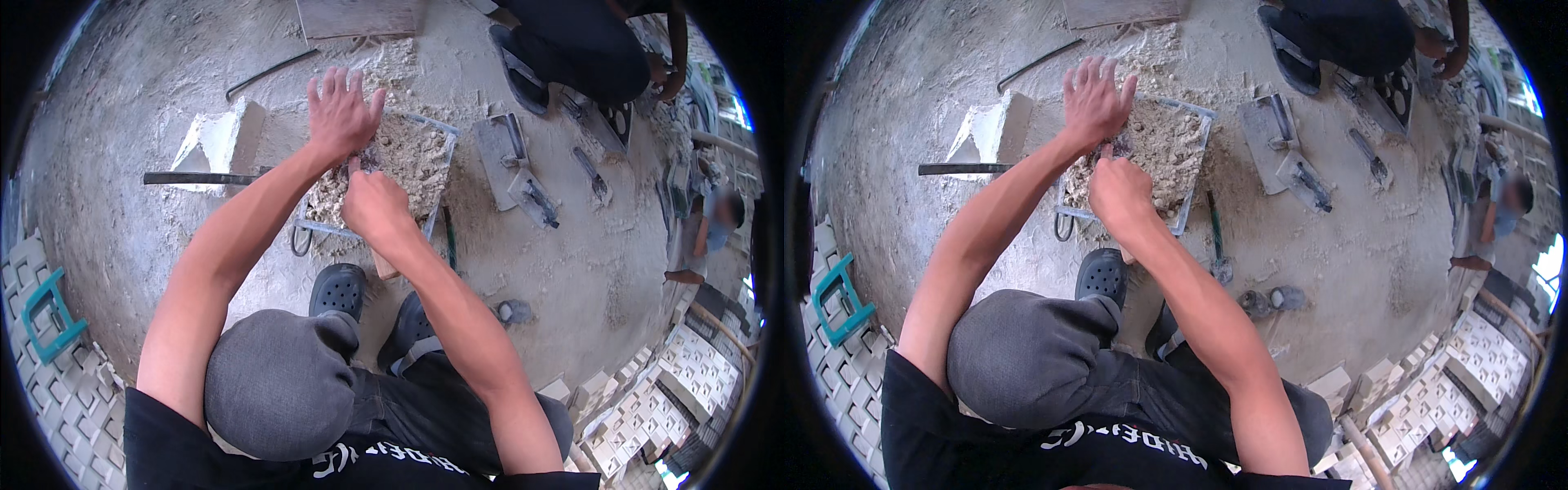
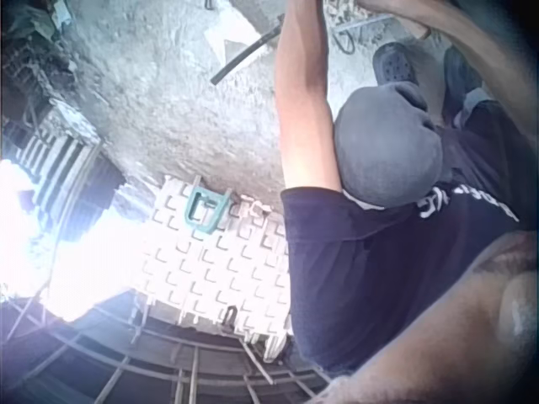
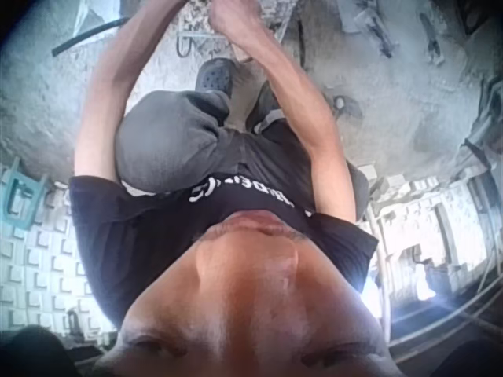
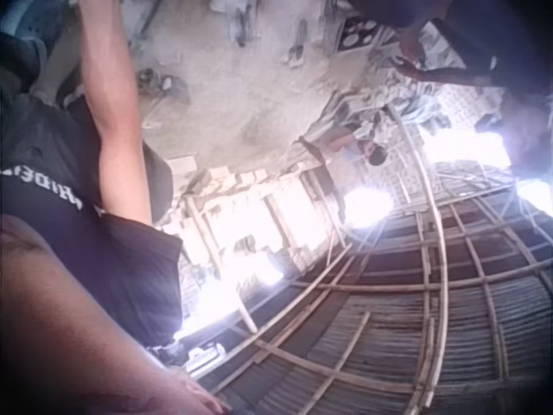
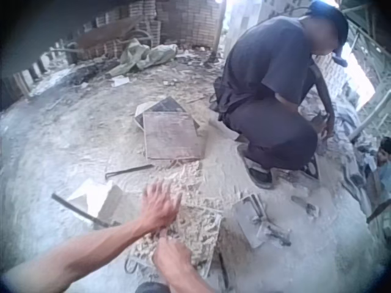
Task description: The person fills a stone mold with a dry sand-like mixture, scrapes away the excess with a small hand tool, and then uses another small tool to refine the edges and details of the pattern within the mold.
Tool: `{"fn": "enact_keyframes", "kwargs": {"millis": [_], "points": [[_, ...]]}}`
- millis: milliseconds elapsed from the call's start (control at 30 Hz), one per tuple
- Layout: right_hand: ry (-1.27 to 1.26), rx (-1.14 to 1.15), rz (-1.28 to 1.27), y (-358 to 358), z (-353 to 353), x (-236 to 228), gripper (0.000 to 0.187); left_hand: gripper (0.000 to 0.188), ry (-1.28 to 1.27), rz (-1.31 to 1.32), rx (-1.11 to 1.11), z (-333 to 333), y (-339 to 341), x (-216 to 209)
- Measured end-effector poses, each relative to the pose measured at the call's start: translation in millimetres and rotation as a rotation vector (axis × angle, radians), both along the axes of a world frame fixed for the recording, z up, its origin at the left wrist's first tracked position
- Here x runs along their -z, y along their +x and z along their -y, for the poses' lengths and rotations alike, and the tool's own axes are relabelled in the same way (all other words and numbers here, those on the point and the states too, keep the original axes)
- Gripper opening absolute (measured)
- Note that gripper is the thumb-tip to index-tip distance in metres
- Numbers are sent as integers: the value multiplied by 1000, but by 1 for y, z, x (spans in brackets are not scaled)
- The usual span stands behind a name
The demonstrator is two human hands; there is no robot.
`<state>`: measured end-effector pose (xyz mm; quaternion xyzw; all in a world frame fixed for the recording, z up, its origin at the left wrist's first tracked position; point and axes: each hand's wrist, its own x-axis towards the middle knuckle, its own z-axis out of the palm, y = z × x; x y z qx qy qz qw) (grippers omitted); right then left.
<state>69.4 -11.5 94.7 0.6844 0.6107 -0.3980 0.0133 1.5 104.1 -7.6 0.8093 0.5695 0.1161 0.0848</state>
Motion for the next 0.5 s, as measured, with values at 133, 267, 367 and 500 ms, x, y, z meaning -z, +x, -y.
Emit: {"fn": "enact_keyframes", "kwargs": {"millis": [133,267,367,500], "points": [[-17,4,24,6,4,-1,26,73,81,-28,-17,10,4,4],[-84,-36,34,17,11,-6,25,74,103,-50,-26,23,7,8],[-139,-94,75,21,11,-5,32,71,150,-60,8,23,10,6],[-163,-183,90,30,3,-25,50,69,224,119,-40,-4,-17,19]]}}
